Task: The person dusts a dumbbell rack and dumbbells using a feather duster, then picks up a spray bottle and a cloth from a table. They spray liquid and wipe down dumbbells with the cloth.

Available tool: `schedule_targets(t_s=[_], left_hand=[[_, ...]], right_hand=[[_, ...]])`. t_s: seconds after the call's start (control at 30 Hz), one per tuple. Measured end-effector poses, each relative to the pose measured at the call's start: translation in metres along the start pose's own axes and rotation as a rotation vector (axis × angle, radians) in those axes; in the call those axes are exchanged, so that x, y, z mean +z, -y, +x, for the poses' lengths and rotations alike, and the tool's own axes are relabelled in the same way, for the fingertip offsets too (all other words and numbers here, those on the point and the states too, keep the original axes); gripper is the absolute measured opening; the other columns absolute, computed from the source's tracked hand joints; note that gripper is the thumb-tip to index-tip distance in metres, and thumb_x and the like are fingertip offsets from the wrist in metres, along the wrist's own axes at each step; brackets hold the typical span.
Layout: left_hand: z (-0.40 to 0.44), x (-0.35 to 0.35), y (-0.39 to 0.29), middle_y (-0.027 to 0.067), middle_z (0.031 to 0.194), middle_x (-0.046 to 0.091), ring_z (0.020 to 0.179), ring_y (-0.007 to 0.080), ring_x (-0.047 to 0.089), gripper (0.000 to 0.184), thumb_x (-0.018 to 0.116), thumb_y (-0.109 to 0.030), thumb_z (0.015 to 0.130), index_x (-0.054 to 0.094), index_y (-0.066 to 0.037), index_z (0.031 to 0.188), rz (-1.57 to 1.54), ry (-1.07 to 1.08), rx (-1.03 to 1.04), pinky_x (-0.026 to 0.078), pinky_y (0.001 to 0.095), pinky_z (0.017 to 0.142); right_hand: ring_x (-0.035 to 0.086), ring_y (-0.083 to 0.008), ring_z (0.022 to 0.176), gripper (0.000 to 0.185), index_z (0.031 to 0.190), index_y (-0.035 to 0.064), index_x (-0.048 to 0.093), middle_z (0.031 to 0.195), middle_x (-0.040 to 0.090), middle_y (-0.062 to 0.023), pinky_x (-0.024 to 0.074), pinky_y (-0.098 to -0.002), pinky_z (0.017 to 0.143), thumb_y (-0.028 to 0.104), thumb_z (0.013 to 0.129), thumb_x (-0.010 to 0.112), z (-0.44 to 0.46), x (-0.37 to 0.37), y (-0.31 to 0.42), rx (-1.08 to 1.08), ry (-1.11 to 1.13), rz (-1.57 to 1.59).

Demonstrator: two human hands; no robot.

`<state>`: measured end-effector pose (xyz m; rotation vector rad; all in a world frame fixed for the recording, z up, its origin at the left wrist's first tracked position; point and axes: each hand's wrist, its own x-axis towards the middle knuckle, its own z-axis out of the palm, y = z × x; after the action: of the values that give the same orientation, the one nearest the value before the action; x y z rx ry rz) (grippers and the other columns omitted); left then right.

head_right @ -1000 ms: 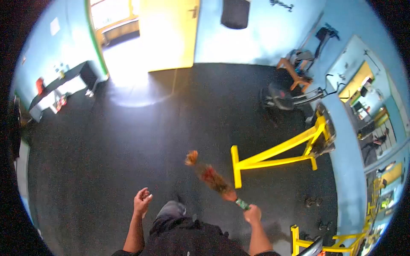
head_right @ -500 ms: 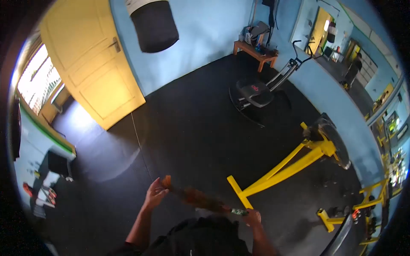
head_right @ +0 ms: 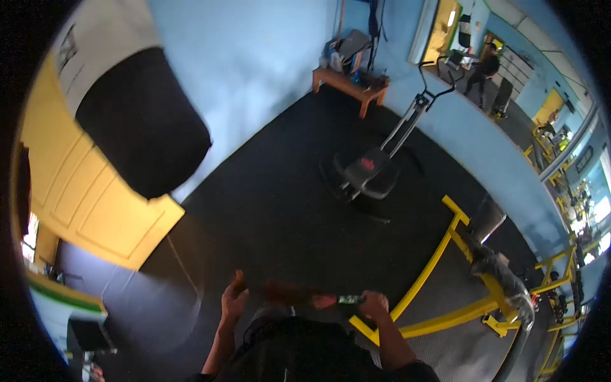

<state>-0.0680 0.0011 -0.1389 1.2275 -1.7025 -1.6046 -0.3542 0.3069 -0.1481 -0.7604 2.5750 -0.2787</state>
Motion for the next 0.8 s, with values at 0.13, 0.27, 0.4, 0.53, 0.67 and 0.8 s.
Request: schedule_targets(t_s=[0.13, 0.27, 0.4, 0.53, 0.67, 0.8], left_hand=[[0.116, 0.017, -0.068, 0.0123, 0.116, 0.060, 0.106, 0.0194, 0.059, 0.048, 0.068, -0.010, 0.081, 0.051, 0.003, 0.125, 0.218, 0.150, 0.001, 0.046, 0.0315, 0.091], [0.236, 0.049, -0.083, 0.0116, 0.112, 0.062, 0.101, 0.0182, 0.061, 0.045, 0.069, -0.011, 0.080, 0.053, 0.004, 0.121, 0.172, 0.232, -0.053, 0.047, 0.0308, 0.088], [0.338, 0.104, -0.080, 0.0103, 0.109, 0.062, 0.098, 0.0162, 0.061, 0.041, 0.068, -0.009, 0.081, 0.054, 0.004, 0.117, 0.090, 0.209, -0.134, 0.048, 0.0297, 0.086], [0.415, 0.158, -0.105, 0.0084, 0.104, 0.063, 0.096, 0.0151, 0.060, 0.038, 0.065, -0.006, 0.082, 0.054, 0.004, 0.117, 0.003, 0.149, -0.086, 0.047, 0.0287, 0.087], [0.493, 0.188, -0.162, 0.0075, 0.104, 0.061, 0.097, 0.0147, 0.059, 0.034, 0.064, -0.003, 0.083, 0.054, 0.003, 0.115, -0.118, -0.011, -0.063, 0.045, 0.0280, 0.088], [0.572, 0.211, -0.201, 0.0099, 0.109, 0.058, 0.099, 0.0147, 0.057, 0.038, 0.064, -0.004, 0.083, 0.049, 0.004, 0.117, -0.021, -0.303, 0.006, 0.045, 0.0283, 0.088]], right_hand=[[0.064, -0.0331, 0.086, 0.024, 0.085, 0.0124, 0.066, 0.085, 0.067, -0.0126, 0.0513, -0.0435, 0.074, 0.029, 0.068, 0.069, 0.053, -0.010, 0.021, 0.082, -0.055, 0.010], [0.063, -0.0335, 0.094, 0.027, 0.093, 0.0140, 0.068, 0.095, 0.067, -0.0144, 0.0500, -0.0445, 0.080, 0.030, 0.071, 0.064, 0.114, -0.040, 0.051, 0.250, 0.046, 0.193], [0.064, -0.0340, 0.086, 0.022, 0.087, 0.0141, 0.068, 0.087, 0.067, -0.0132, 0.0510, -0.0446, 0.076, 0.027, 0.069, 0.064, 0.211, -0.038, 0.036, 0.297, -0.047, 0.238], [0.064, -0.0337, 0.085, 0.020, 0.083, 0.0142, 0.067, 0.082, 0.066, -0.0126, 0.0508, -0.0448, 0.075, 0.025, 0.067, 0.065, 0.358, -0.079, 0.015, 0.212, -0.006, 0.195], [0.063, -0.0351, 0.088, 0.024, 0.088, 0.0133, 0.066, 0.087, 0.066, -0.0124, 0.0497, -0.0465, 0.077, 0.024, 0.066, 0.064, 0.518, -0.179, 0.054, -0.040, 0.011, 0.133], [0.062, -0.0347, 0.090, 0.025, 0.089, 0.0115, 0.064, 0.090, 0.065, -0.0123, 0.0491, -0.0469, 0.078, 0.023, 0.067, 0.065, 0.666, -0.276, 0.132, -0.174, -0.046, 0.028]])
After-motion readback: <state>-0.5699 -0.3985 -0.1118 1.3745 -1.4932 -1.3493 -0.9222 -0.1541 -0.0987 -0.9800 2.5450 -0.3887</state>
